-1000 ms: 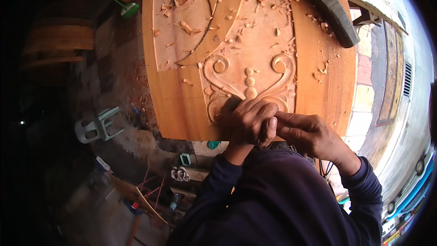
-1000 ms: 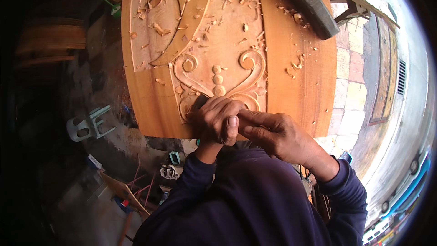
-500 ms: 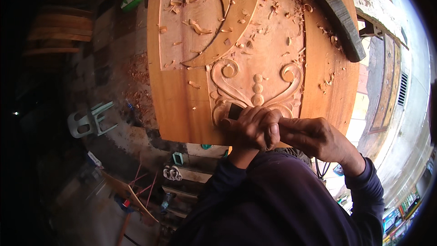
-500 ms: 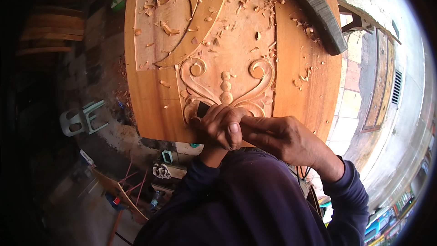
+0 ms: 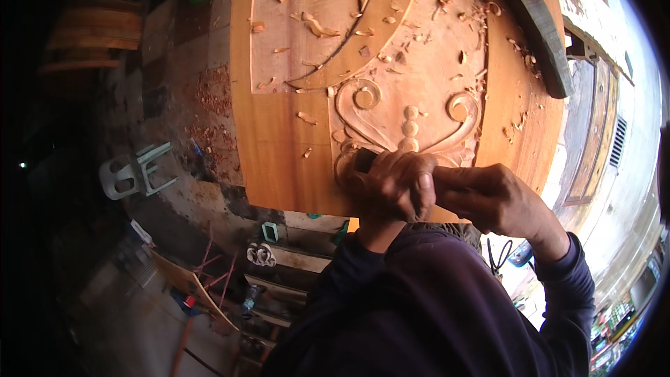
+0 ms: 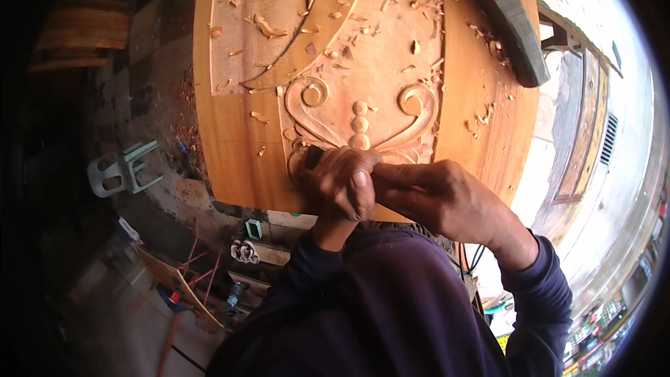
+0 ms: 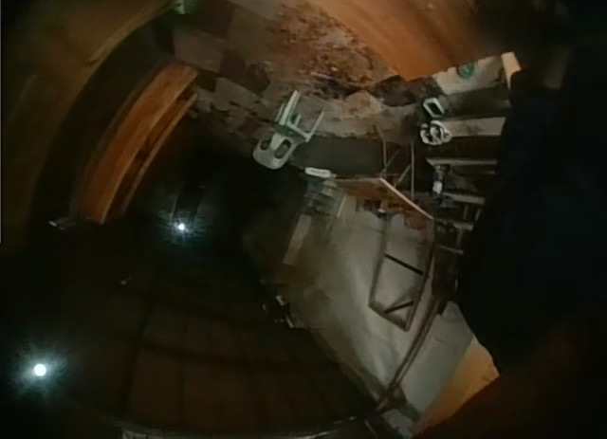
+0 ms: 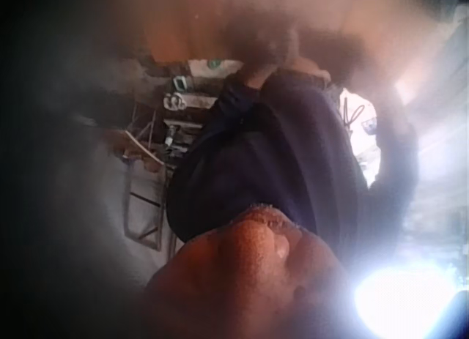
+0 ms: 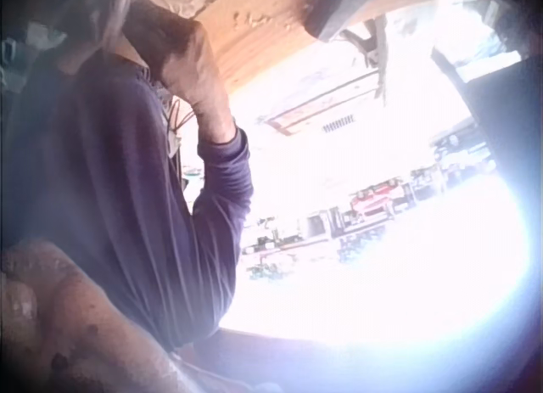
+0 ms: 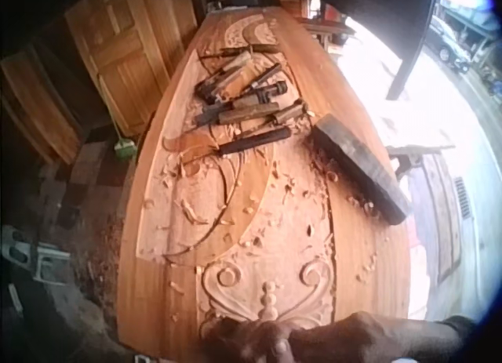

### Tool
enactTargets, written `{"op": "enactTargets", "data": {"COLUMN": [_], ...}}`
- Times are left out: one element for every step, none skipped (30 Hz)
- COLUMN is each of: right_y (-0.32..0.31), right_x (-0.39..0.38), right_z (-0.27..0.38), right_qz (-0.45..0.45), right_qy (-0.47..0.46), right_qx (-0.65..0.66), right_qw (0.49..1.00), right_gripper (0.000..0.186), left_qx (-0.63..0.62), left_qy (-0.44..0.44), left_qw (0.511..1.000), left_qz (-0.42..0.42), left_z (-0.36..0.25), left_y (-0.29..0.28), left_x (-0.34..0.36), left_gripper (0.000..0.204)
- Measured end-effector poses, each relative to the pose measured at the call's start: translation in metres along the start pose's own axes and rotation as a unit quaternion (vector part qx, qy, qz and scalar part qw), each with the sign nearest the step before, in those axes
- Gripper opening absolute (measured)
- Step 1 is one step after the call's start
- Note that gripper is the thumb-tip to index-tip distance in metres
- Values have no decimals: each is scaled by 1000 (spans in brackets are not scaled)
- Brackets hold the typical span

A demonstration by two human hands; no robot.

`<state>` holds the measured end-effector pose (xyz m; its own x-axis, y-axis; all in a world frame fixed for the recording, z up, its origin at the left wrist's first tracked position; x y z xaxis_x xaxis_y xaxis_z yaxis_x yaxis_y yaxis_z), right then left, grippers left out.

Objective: The person carves decorative floral patterns into a wooden panel using a chisel, periodically brushing away wood shavings by hand.

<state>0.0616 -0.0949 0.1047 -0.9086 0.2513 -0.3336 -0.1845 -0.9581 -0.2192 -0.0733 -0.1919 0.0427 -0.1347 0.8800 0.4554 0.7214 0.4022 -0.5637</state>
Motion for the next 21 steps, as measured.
{"op": "enactTargets", "data": {"right_y": [0, 1, 3, 5, 7, 7, 8, 11, 17, 24, 26, 27, 29, 36, 38, 39, 43, 46, 52, 58, 66], "right_x": [1, 2, -2, -6, -9, -17, -25, -35, -47, -61, -73, -86, -101, -114, -126, -136, -142, -145, -149, -153, -155], "right_z": [-1, -5, -8, -9, -7, -7, -6, -10, -19, -29, -33, -41, -48, -60, -68, -73, -78, -76, -77, -78, -80], "right_qz": [3, 12, 3, -3, -9, 8, 17, 9, -17, -50, -48, -94, -139, -212, -242, -267, -288, -289, -289, -289, -265], "right_qy": [4, 43, 43, 9, -24, 46, 116, 202, 227, 250, 248, 286, 324, 288, 267, 251, 231, 231, 248, 266, 267], "right_qx": [21, 71, 73, 39, 5, 71, 138, 202, 264, 325, 324, 363, 400, 436, 464, 460, 456, 454, 447, 440, 454], "right_qw": [1000, 996, 996, 999, 1000, 996, 983, 958, 937, 911, 912, 882, 846, 826, 809, 809, 810, 811, 810, 808, 807], "right_gripper": [24, 24, 24, 25, 25, 28, 31, 35, 40, 47, 47, 48, 48, 51, 53, 54, 54, 54, 54, 54, 54], "left_qx": [9, 25, 20, 40, 59, 44, 45, 39, 33, 47, 32, 47, 62, 40, 32, 81, 135, 213, 290, 312, 330], "left_qy": [-13, -14, -7, 11, 30, 56, 60, 96, 130, 149, 159, 176, 191, 181, 158, 138, 117, 82, 47, -8, -63], "left_qw": [1000, 999, 1000, 999, 998, 997, 997, 995, 991, 986, 983, 979, 973, 972, 971, 965, 956, 950, 937, 942, 940], "left_qz": [-1, -15, -10, -12, -14, -6, -5, 12, 29, 66, 81, 95, 111, 145, 178, 206, 232, 211, 189, 123, 57], "left_z": [1, 1, -1, -2, -4, -5, -8, -14, -20, -27, -33, -37, -40, -35, -26, -15, -4, 11, 23, 28, 30], "left_y": [-2, -3, -2, -2, -1, 4, 5, 8, 10, 12, 11, 8, 1, -1, -6, -16, -31, -51, -69, -90, -104], "left_x": [2, 2, 0, -1, -3, -4, -3, -2, -1, -1, -4, -6, -10, -19, -28, -34, -41, -46, -51, -53, -55], "left_gripper": [22, 22, 22, 23, 24, 26, 26, 27, 30, 40, 46, 48, 49, 48, 50, 50, 51, 51, 51, 52, 55]}}
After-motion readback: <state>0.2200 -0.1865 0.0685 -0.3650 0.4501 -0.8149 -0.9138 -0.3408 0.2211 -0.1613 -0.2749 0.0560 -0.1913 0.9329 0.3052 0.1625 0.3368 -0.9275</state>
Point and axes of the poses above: each hand's wrist, its own x-axis towards the middle knuckle, its own y-axis out of the palm, z = x × y, the point moved 5 cm from there along x, towards the middle knuckle, and after that the axes turned 7 degrees about y, right-handed, at the moved point
